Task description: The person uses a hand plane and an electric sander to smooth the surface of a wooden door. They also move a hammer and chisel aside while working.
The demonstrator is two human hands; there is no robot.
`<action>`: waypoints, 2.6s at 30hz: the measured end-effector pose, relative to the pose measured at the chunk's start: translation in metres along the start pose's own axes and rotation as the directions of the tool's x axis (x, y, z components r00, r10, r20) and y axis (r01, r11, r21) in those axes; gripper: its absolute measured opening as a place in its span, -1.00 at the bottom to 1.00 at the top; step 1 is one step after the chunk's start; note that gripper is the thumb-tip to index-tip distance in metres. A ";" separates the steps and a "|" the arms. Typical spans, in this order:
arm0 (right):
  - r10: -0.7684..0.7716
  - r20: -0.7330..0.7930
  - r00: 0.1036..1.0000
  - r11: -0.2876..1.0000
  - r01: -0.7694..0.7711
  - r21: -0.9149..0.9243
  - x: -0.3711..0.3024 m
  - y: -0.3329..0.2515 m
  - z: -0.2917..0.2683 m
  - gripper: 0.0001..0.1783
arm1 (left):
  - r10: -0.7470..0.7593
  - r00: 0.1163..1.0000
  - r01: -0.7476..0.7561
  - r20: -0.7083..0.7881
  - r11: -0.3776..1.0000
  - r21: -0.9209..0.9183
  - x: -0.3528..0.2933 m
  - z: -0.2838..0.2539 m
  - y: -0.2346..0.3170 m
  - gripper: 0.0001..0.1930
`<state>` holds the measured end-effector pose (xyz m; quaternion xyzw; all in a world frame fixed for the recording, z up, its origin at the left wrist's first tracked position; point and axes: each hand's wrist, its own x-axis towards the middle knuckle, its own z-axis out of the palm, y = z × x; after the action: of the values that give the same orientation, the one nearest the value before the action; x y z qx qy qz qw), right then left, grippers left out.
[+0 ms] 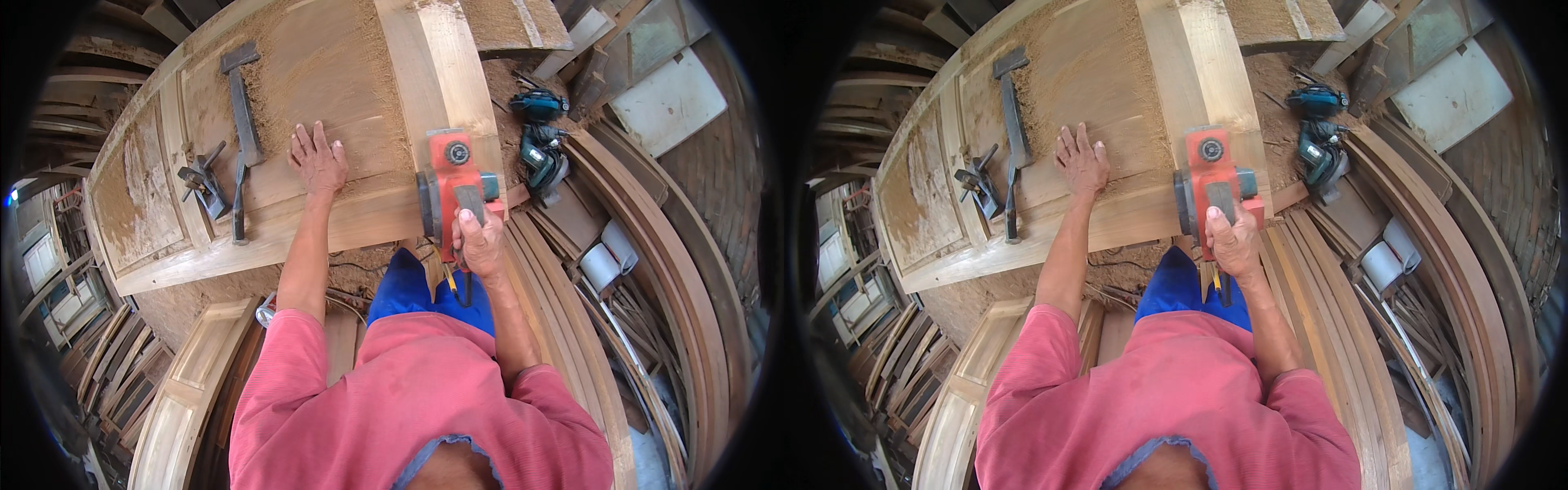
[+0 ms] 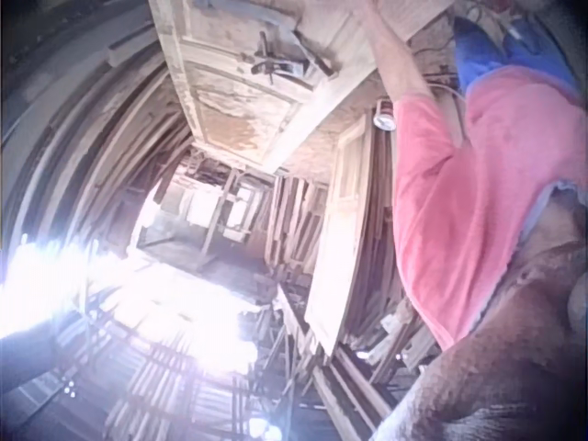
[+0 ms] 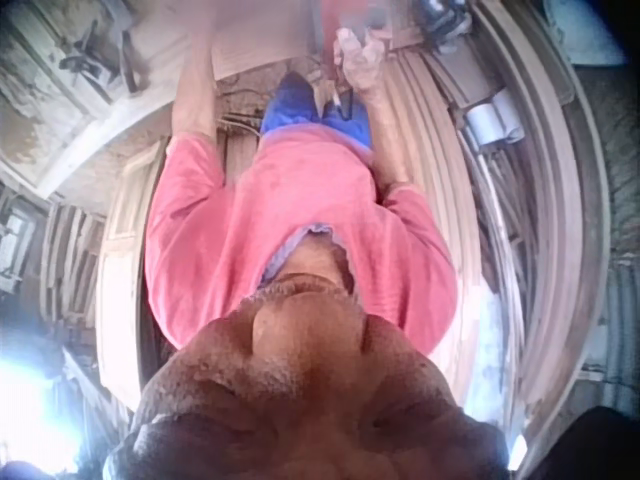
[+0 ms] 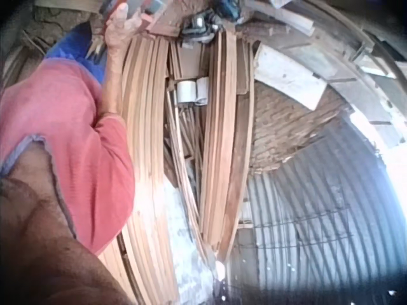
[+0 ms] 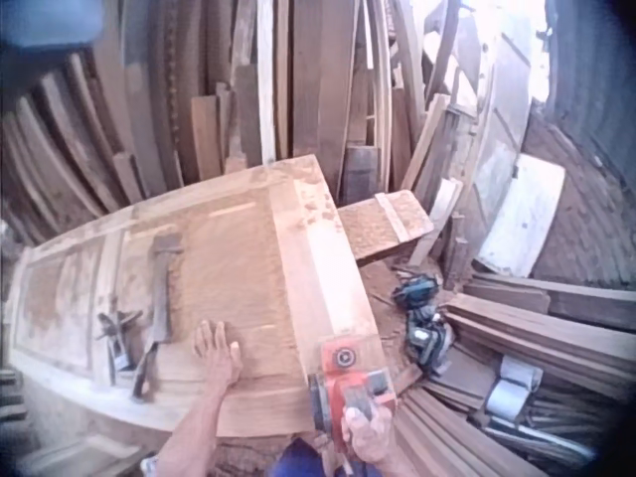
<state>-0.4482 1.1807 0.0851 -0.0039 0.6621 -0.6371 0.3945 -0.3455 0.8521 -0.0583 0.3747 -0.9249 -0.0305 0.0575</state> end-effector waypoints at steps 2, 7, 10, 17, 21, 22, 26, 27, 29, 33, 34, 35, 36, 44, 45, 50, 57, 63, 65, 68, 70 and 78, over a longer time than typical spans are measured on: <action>0.052 -0.007 0.999 0.999 -0.052 0.016 0.001 0.006 0.015 -0.50 | -0.003 1.000 0.003 0.010 1.000 -0.013 0.001 0.000 0.002 -0.29; -0.027 -0.007 1.000 0.999 0.026 -0.046 0.015 0.009 0.041 -0.53 | -0.023 1.000 0.023 0.009 0.999 -0.024 -0.001 -0.003 0.005 -0.29; -0.057 -0.008 0.998 0.996 0.056 -0.076 0.041 -0.004 0.052 -0.59 | -0.022 1.000 0.021 -0.005 0.999 -0.035 0.000 -0.007 0.004 -0.29; -0.280 -0.105 0.954 0.960 0.280 -0.020 0.147 -0.065 0.055 -0.51 | -0.033 0.999 0.032 -0.022 0.997 -0.076 0.007 -0.008 0.010 -0.31; -0.338 -0.191 0.922 0.916 0.369 0.156 0.131 -0.106 0.025 -0.38 | -0.052 0.998 0.050 -0.029 0.997 -0.059 0.001 -0.011 0.005 -0.31; -0.344 -0.204 0.916 0.904 0.382 0.191 0.122 -0.109 0.010 -0.34 | -0.053 0.998 0.051 -0.038 0.997 -0.061 0.002 -0.010 0.003 -0.31; -0.292 -0.331 0.897 0.873 0.391 0.291 0.072 -0.105 -0.052 -0.34 | -0.052 0.999 0.051 -0.006 0.996 -0.067 0.003 -0.009 0.007 -0.31; -0.294 -0.335 0.895 0.869 0.396 0.296 0.061 -0.098 -0.063 -0.34 | -0.054 0.999 0.054 0.006 0.997 -0.063 0.002 -0.008 0.004 -0.31; -0.215 -0.456 0.864 0.880 0.374 0.293 0.038 -0.083 -0.084 -0.39 | -0.046 0.999 0.047 0.013 0.998 -0.039 0.002 -0.006 0.000 -0.29; -0.129 -0.595 0.794 0.912 0.331 0.243 0.004 -0.033 -0.129 -0.45 | -0.053 0.992 0.054 0.113 0.999 -0.006 0.002 -0.007 0.007 -0.18; -0.066 -0.633 0.772 0.928 0.280 0.245 -0.004 -0.017 -0.140 -0.47 | -0.035 0.992 0.036 0.122 0.999 -0.002 -0.001 -0.010 0.018 -0.18; -0.003 -0.668 0.744 0.941 0.228 0.251 -0.013 0.000 -0.150 -0.50 | 0.027 0.990 -0.025 0.139 1.000 -0.016 -0.005 -0.010 0.033 -0.14; 0.008 -0.676 0.737 0.938 0.229 0.260 -0.021 0.016 -0.157 -0.50 | 0.087 0.985 -0.083 0.152 0.996 -0.030 -0.008 -0.015 0.052 -0.10; 0.166 -0.648 0.743 0.977 -0.035 0.211 -0.056 0.085 -0.193 -0.58 | 0.773 0.579 -0.685 0.261 0.634 -0.359 -0.039 -0.003 0.214 -0.10; 0.167 -0.629 0.760 0.981 -0.064 0.183 -0.056 0.088 -0.192 -0.58 | 0.738 0.639 -0.677 0.219 0.674 -0.295 -0.024 0.006 0.220 -0.11; 0.164 -0.548 0.820 0.985 -0.169 0.041 -0.038 0.095 -0.194 -0.52 | 0.518 0.830 -0.510 0.208 0.855 -0.093 0.042 0.023 0.226 -0.13; 0.164 -0.399 0.902 0.984 -0.178 0.003 0.017 0.108 -0.193 -0.59 | 0.314 0.931 -0.319 0.185 0.948 0.001 0.080 0.029 0.213 -0.14; 0.183 -0.334 0.925 0.975 -0.215 -0.061 0.082 0.132 -0.189 -0.55 | 0.296 0.938 -0.304 0.181 0.952 0.020 0.079 0.023 0.213 -0.12; 0.172 -0.346 0.922 0.966 -0.227 -0.126 0.103 0.138 -0.187 -0.54 | 0.305 0.933 -0.313 0.192 0.950 0.011 0.078 0.026 0.215 -0.12; 0.237 -0.274 0.932 0.924 -0.303 -0.232 0.146 0.169 -0.199 -0.46 | 0.321 0.929 -0.326 0.183 0.945 -0.002 0.091 0.024 0.216 -0.11; 0.116 -0.298 0.947 0.920 -0.216 -0.326 0.176 0.206 -0.200 -0.38 | 0.326 0.929 -0.330 0.177 0.944 -0.005 0.105 0.021 0.215 -0.10; 0.342 -0.218 0.914 0.904 -0.383 -0.188 0.289 0.299 -0.214 -0.56 | 0.446 0.890 -0.449 0.095 0.894 0.006 0.174 0.047 0.204 -0.09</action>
<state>-0.6111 1.2704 -0.3437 0.1322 0.7524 -0.4703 0.4420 -0.6164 0.8779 -0.0703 0.1506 -0.9883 -0.0207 0.0154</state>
